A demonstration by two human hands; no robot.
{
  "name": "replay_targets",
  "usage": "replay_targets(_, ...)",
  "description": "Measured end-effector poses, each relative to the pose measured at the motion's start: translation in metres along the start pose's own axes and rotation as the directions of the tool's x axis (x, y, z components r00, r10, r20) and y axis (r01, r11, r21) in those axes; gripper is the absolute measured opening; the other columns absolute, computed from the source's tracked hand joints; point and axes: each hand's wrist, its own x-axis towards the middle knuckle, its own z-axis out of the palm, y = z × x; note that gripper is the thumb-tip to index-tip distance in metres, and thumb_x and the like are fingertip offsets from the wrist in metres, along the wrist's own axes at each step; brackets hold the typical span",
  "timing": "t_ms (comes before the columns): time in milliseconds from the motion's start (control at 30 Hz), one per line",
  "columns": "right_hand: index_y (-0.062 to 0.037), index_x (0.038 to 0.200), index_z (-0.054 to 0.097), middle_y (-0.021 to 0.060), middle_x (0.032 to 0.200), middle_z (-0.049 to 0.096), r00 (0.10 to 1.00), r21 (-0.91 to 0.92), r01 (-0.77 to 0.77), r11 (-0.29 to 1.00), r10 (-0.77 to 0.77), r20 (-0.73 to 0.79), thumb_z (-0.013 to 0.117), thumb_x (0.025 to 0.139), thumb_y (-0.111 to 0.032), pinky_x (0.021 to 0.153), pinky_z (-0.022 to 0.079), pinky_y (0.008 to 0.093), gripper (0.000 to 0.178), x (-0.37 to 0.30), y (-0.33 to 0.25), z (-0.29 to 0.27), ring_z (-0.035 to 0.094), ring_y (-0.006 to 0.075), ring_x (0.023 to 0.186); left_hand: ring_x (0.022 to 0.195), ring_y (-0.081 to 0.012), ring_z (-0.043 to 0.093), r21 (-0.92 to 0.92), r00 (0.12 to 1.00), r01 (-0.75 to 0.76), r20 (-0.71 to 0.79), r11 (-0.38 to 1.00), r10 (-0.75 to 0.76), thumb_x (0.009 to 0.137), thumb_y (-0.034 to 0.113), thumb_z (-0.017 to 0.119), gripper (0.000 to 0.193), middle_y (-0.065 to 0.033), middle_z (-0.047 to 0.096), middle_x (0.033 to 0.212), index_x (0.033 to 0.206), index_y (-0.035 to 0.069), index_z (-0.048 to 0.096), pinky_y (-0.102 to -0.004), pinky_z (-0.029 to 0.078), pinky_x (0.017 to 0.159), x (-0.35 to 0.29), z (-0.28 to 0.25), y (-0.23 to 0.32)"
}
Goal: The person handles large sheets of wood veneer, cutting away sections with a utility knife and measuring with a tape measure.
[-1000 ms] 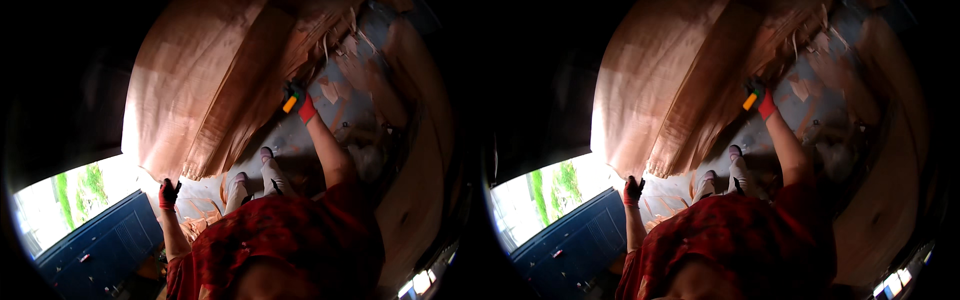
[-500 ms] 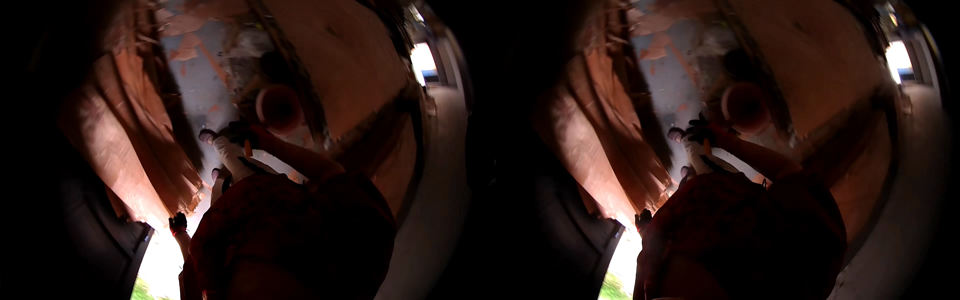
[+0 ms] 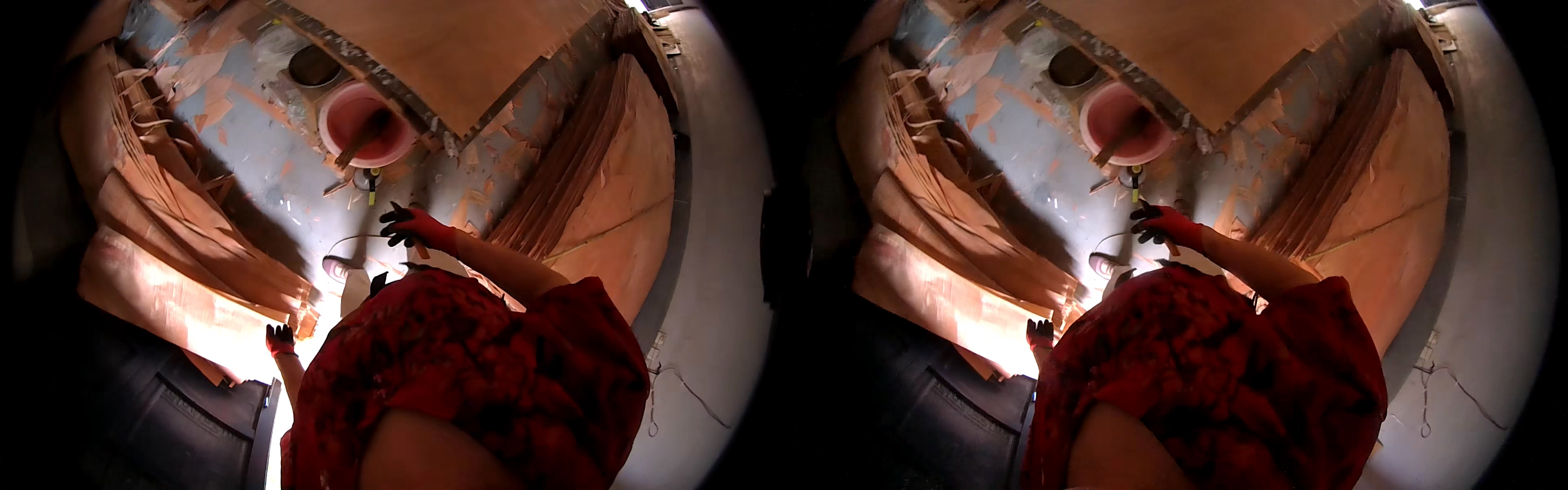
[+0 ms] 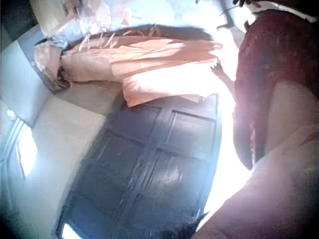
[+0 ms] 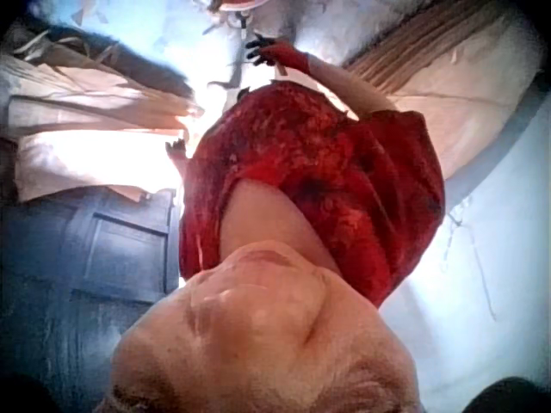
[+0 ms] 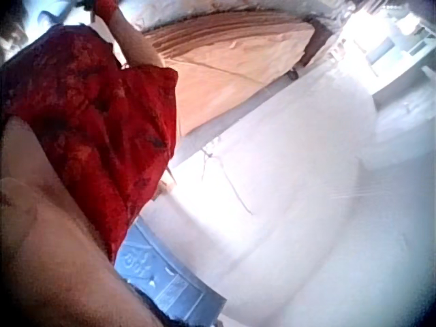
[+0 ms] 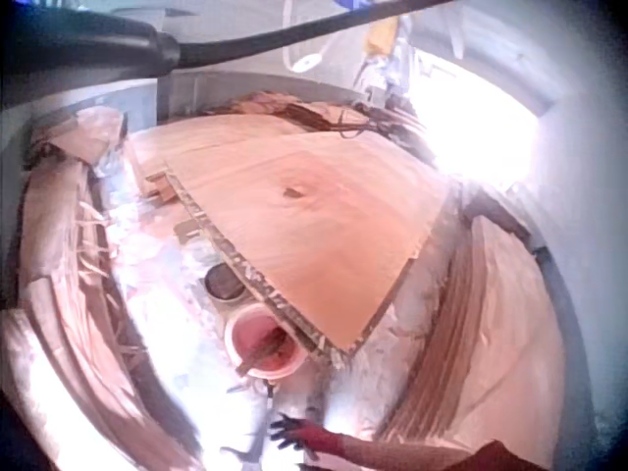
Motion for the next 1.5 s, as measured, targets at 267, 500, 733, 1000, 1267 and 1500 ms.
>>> replay_targets(267,-0.0057,0.135,0.052,0.0104,0.113,0.069,0.914,0.13,0.279,0.951,-0.222,-0.34,0.062,0.094,-0.026,0.058,0.043,0.0235,0.047,-0.092,-0.015,-0.252,0.07,0.0192,0.087,0.114,-0.0209,0.053,0.395,0.884,-0.462,0.281,0.794,0.374,0.092,0.031,0.066,0.052,-0.006,0.057,0.132,0.137,0.013,0.049,-0.04,0.038,0.098,-0.075,0.226,-0.121)
replay_targets(500,-0.0062,0.137,0.05,0.0105,0.104,0.07,0.821,0.156,0.414,0.897,-0.294,-0.49,0.062,0.095,-0.025,0.058,0.043,0.0249,0.047,-0.126,-0.062,-0.425,0.069,0.0179,0.083,0.14,-0.0323,0.035,0.775,0.696,-0.622,0.484,0.108,0.53,0.094,0.032,0.061,0.067,-0.0179,0.038,0.152,0.148,0.002,0.034,-0.0399,0.03,0.113,-0.192,0.366,-0.254)
replay_targets(733,-0.0073,0.135,0.053,0.0066,0.094,0.071,0.748,-0.002,0.394,0.919,-0.322,-0.581,0.068,0.09,-0.026,0.052,0.043,0.0245,0.051,-0.15,-0.134,-0.511,0.068,0.014,0.073,0.141,-0.0399,0.03,0.6,0.291,-0.707,0.729,-0.375,0.62,0.095,0.02,0.059,0.06,-0.0225,0.032,0.153,0.147,0.002,0.036,-0.0471,0.027,0.115,-0.272,0.453,-0.315)
replay_targets(1000,-0.0099,0.129,0.06,0.0047,0.086,0.071,0.536,-0.587,0.236,0.775,-0.607,-0.586,0.064,0.09,-0.021,0.056,0.048,0.0266,0.041,-0.184,-0.227,-0.621,0.065,0.0117,0.066,0.142,-0.0441,0.026,0.384,0.062,-0.757,0.847,-0.529,0.527,0.094,0.019,0.058,0.062,-0.0245,0.03,0.154,0.15,0.006,0.033,-0.0569,0.016,0.117,-0.316,0.616,-0.4)
replay_targets(1267,-0.0152,0.136,0.055,0.0117,0.136,0.055,0.452,-1.0,-0.015,0.024,-0.892,-0.028,0.059,0.09,-0.007,0.094,0.048,0.0391,0.048,-0.132,-0.387,-0.734,0.056,0.0294,0.119,0.145,-0.0443,0.02,0.487,0.049,-0.65,0.794,-0.584,0.607,0.095,0.027,0.057,0.066,-0.0255,0.023,0.157,0.151,0.005,0.029,-0.0542,0.011,0.119,-0.317,0.705,-0.462)
replay_targets(1500,-0.0178,0.141,0.047,0.0118,0.15,0.042,0.626,-0.948,-0.034,-0.315,-0.746,0.225,0.06,0.09,-0.017,0.107,0.041,0.0491,0.053,-0.06,-0.426,-0.815,0.041,0.0406,0.134,0.146,-0.0469,0.014,0.76,0.126,-0.445,0.576,-0.473,0.808,0.097,0.037,0.054,0.07,-0.0269,0.019,0.158,0.152,0.005,0.026,-0.0555,0.009,0.119,-0.311,0.748,-0.501)
